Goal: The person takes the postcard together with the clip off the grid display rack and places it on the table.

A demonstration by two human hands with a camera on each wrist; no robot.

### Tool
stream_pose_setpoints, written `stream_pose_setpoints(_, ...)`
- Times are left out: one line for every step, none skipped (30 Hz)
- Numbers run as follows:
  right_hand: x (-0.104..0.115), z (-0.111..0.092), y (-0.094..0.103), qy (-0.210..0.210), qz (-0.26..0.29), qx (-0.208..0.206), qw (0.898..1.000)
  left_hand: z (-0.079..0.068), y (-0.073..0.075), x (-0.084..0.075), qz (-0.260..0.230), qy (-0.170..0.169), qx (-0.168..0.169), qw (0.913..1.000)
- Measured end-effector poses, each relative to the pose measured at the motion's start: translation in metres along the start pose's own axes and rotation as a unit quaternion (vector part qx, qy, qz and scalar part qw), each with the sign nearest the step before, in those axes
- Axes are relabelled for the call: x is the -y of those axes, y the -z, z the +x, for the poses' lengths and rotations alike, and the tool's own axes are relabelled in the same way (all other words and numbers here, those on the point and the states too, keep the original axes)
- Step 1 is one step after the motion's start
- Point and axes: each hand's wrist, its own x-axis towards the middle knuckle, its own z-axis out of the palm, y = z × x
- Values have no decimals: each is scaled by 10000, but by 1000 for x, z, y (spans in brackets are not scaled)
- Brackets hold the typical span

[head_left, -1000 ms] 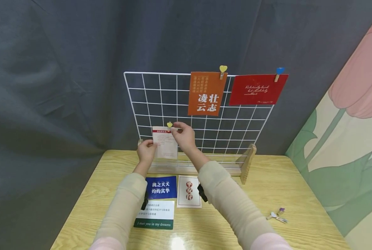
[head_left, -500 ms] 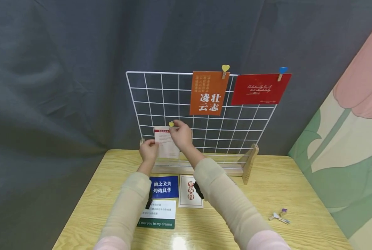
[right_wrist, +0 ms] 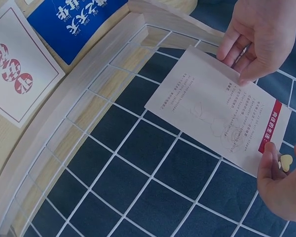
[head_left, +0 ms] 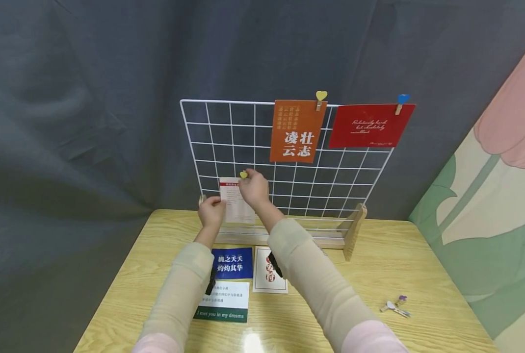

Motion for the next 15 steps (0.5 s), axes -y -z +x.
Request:
stream_pose_setpoints(0,1,0,-32,27,11,10000,-1,2,-1,-100,-103,29,9999)
stream_pose_setpoints(1,1,0,-48,38,7,10000,-2,4,-1,-162,-180,58,9997)
stream_pose_setpoints(1,2,0,-76,47,22,10000,-1,4,-1,-203,-110,76,9997)
stream_pose_setpoints(2,2,0,-113,36,31,9999,-1,6,-1,-306,-140,125,9994)
stream_pose_setpoints(3,3,0,-146,52,41,9999,10,-2,16,-326,-228,50,9992)
stream_pose_setpoints(4,3,-1,-165,49,43,9998,24,-12,36,-262,-148,124,9995)
stream_pose_setpoints(5,3,-1,-220,70,55,9997,39,-23,61,-276,-266,52,9992)
stream_pose_setpoints(6,3,-1,-249,63,43,9997,57,-38,89,-185,-292,-29,9994)
stream_pose_setpoints(7,3,-1,-293,61,50,9995,75,-52,116,-119,-317,-93,9994)
stream_pose_setpoints(8,3,-1,-329,56,47,9994,91,-65,144,-136,-487,-146,9986)
stream_pose_setpoints(8,3,-1,-357,49,45,9993,107,-79,170,-15,-507,-229,9985)
stream_pose_setpoints(8,3,-2,-373,18,32,9993,112,-83,179,25,-469,-165,9988)
stream_pose_setpoints(8,3,-2,-401,17,24,9992,113,-85,181,49,-507,-175,9985)
stream_pose_setpoints(8,3,-2,-422,13,7,9991,111,-83,178,43,-548,-165,9984)
stream_pose_setpoints(8,3,-2,-446,18,-11,9990,95,-69,154,-22,-513,-71,9987)
